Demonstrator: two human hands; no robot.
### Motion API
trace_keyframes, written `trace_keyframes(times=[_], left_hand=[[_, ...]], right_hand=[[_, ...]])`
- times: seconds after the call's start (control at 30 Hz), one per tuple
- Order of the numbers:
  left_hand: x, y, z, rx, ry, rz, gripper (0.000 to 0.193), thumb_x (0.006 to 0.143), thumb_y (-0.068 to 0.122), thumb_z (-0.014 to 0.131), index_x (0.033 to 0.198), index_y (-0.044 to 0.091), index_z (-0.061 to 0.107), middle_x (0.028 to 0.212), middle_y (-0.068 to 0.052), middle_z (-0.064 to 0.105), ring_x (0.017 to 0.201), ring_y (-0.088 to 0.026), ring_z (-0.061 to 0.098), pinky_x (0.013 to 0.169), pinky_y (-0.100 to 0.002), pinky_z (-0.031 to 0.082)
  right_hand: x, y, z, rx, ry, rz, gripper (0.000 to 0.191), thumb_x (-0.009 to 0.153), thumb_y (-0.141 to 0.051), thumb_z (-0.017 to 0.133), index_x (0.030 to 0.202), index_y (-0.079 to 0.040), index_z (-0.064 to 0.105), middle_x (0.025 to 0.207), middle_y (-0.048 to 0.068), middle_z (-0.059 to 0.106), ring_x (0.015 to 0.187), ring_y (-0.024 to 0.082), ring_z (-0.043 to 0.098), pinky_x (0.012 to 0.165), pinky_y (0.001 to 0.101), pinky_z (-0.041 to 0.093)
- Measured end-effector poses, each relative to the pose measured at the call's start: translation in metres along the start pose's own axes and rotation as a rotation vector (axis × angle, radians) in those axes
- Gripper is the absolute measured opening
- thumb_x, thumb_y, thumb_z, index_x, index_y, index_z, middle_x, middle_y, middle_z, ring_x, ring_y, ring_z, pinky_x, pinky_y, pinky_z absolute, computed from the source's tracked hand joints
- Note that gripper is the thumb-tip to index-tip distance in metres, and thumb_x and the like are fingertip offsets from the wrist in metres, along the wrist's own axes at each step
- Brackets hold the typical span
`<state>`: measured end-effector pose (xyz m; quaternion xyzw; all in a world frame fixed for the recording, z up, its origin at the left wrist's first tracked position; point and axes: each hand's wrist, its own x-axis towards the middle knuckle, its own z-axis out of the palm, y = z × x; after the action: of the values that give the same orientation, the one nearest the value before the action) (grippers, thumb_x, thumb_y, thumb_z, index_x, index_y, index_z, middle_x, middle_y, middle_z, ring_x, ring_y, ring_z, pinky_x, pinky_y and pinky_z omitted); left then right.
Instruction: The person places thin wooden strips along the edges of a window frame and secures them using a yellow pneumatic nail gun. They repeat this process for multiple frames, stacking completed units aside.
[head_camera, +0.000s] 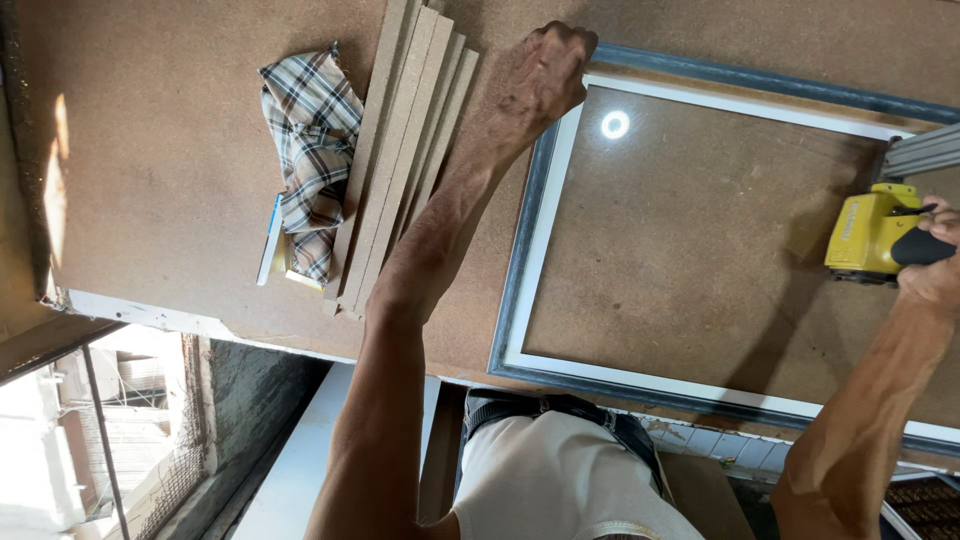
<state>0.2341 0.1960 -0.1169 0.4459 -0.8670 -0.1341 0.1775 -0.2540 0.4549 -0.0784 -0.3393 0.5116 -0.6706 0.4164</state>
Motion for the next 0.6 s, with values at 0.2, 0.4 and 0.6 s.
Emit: trace_keyframes(times=[0.2, 0.4, 0.6], left_hand=[[-0.008, 0.003, -0.009, -0.002, 0.289, 0.230, 0.042, 0.089, -0.008, 0.066, 0.126, 0.011, 0.065, 0.113, -0.007, 0.065, 0.109, -0.020, 0.062, 0.103, -0.047, 0.051], [0.015, 0.047, 0.026, -0.053, 0.354, 0.328, 0.041, 0.081, -0.001, 0.062, 0.120, 0.008, 0.070, 0.122, -0.012, 0.069, 0.122, -0.028, 0.058, 0.106, -0.045, 0.044], [0.020, 0.054, 0.052, -0.256, -0.092, 0.120, 0.020, 0.097, 0.004, 0.065, 0.117, 0.007, 0.070, 0.113, -0.012, 0.069, 0.114, -0.024, 0.060, 0.106, -0.044, 0.049]], right_hand=[[-0.034, 0.008, 0.056, 0.076, 0.138, -0.058, 0.006, 0.093, 0.004, 0.064, 0.094, 0.000, 0.060, 0.080, 0.012, 0.060, 0.073, 0.027, 0.059, 0.101, 0.0489, 0.053], [-0.057, 0.006, 0.202, 0.138, 0.211, -0.033, 0.026, 0.080, 0.014, 0.062, 0.102, 0.002, 0.060, 0.077, 0.015, 0.061, 0.068, 0.031, 0.065, 0.091, 0.0548, 0.062], [-0.047, 0.010, 0.278, 0.099, 0.191, 0.010, 0.018, 0.082, 0.017, 0.061, 0.093, 0.003, 0.058, 0.082, 0.011, 0.058, 0.066, 0.027, 0.062, 0.090, 0.0527, 0.059]])
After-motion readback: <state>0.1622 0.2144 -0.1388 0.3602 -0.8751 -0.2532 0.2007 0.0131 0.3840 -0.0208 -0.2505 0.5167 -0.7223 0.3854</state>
